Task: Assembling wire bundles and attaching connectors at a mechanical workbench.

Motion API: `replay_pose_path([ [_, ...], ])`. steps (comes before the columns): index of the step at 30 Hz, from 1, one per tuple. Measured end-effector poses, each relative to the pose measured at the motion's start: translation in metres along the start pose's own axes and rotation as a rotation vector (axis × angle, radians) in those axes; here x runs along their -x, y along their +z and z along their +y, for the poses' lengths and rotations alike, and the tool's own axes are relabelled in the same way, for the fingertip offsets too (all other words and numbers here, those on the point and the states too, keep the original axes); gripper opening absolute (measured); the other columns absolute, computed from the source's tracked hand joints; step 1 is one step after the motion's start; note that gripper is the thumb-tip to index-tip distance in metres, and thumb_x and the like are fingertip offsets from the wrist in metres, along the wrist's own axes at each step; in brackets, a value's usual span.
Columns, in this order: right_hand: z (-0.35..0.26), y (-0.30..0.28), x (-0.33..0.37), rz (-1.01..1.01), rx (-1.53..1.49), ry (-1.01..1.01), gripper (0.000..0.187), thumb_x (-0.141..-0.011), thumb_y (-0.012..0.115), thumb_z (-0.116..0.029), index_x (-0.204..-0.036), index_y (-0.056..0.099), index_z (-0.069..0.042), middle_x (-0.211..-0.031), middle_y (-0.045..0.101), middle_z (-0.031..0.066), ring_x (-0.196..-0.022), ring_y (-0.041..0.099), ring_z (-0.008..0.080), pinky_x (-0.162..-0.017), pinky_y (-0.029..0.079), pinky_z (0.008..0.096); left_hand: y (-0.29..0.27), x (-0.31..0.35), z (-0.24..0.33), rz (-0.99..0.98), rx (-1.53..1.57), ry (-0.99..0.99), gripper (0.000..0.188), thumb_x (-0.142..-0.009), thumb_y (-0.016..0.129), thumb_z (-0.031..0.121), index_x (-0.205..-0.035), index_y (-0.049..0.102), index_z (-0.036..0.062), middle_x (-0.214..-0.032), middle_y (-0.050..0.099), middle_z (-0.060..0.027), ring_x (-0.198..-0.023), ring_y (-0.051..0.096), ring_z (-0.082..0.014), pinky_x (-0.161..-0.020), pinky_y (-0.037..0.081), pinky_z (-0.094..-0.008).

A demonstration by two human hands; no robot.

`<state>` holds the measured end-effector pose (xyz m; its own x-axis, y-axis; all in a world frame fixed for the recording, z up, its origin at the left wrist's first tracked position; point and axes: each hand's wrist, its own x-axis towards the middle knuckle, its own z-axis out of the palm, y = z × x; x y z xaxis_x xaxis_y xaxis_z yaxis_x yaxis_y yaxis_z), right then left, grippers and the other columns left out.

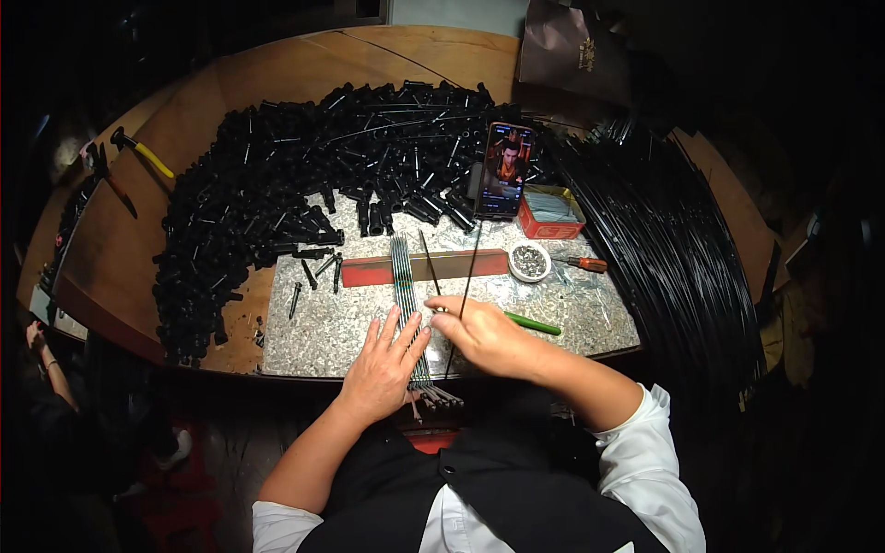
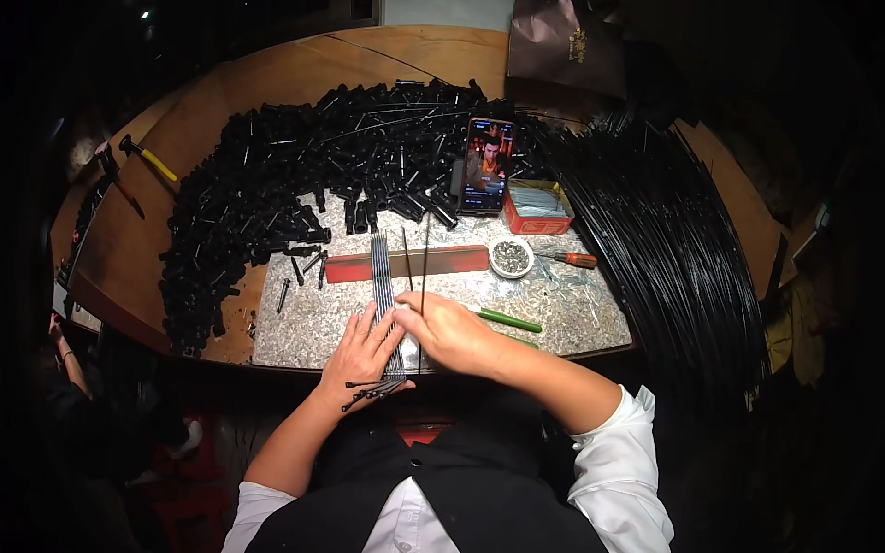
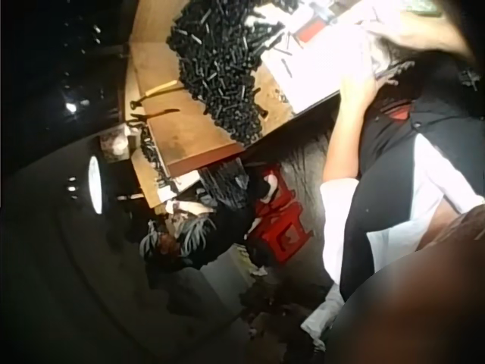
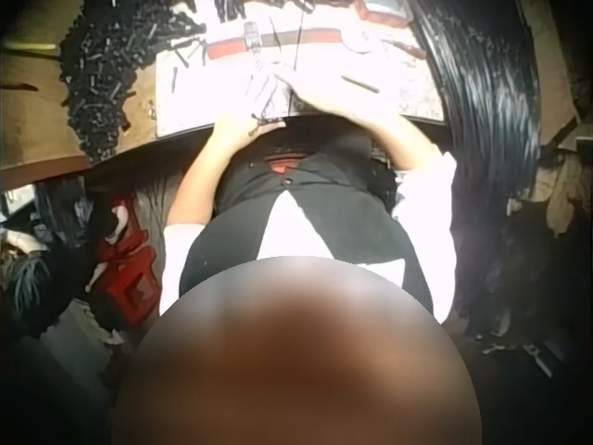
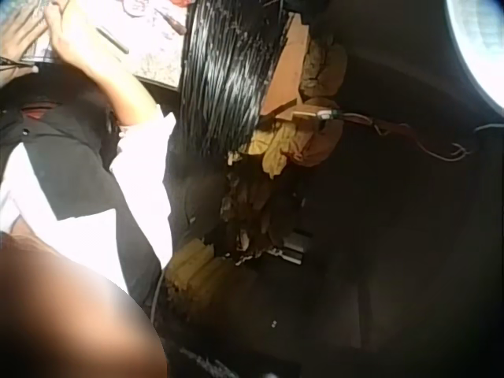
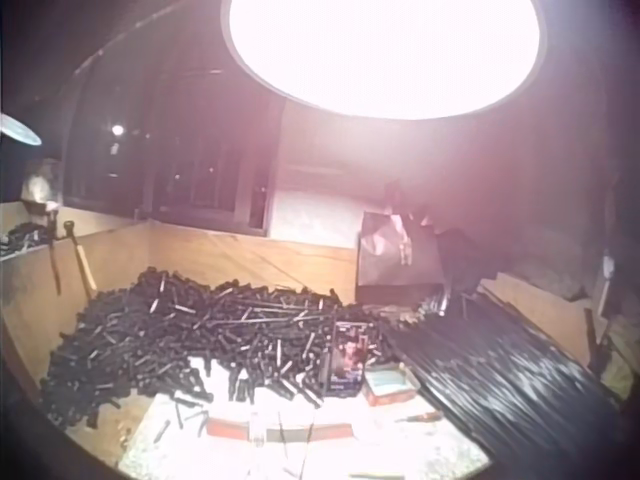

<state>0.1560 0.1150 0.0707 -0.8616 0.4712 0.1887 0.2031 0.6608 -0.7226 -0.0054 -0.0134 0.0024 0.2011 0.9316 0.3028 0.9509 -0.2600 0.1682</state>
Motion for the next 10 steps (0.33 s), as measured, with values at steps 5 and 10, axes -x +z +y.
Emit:
replay_pose_path([
  [5, 0.006, 0.017, 0.011, -0.046, 0.057, -0.071, 0.036, -0.095, 0.053, -0.024, -0.119, 0.054, 0.001, -0.098, 0.060, 0.0228, -0.093, 0.059, 0.0382, -0.083, 0.047, 0.0418, 0.007, 0.002, -0.006, -0.004, -0.058, 0.042, 0.090, -0.075, 0.062, 0.061, -0.135, 0.042, -0.0033, -0.144, 0.034, -0.0227, -0.135, 0.026, -0.0460, -0.107, 0.026, -0.0587],
  [10, 0.008, 0.027, 0.018, -0.087, 0.091, -0.050, 0.042, -0.091, 0.060, -0.024, -0.127, 0.051, -0.005, -0.095, 0.057, 0.0214, -0.087, 0.059, 0.0367, -0.080, 0.046, 0.0418, 0.016, 0.004, -0.009, -0.024, -0.039, -0.020, 0.102, -0.072, 0.067, 0.060, -0.143, 0.029, -0.0022, -0.147, 0.031, -0.0204, -0.139, 0.019, -0.0433, -0.110, 0.020, -0.0583],
])
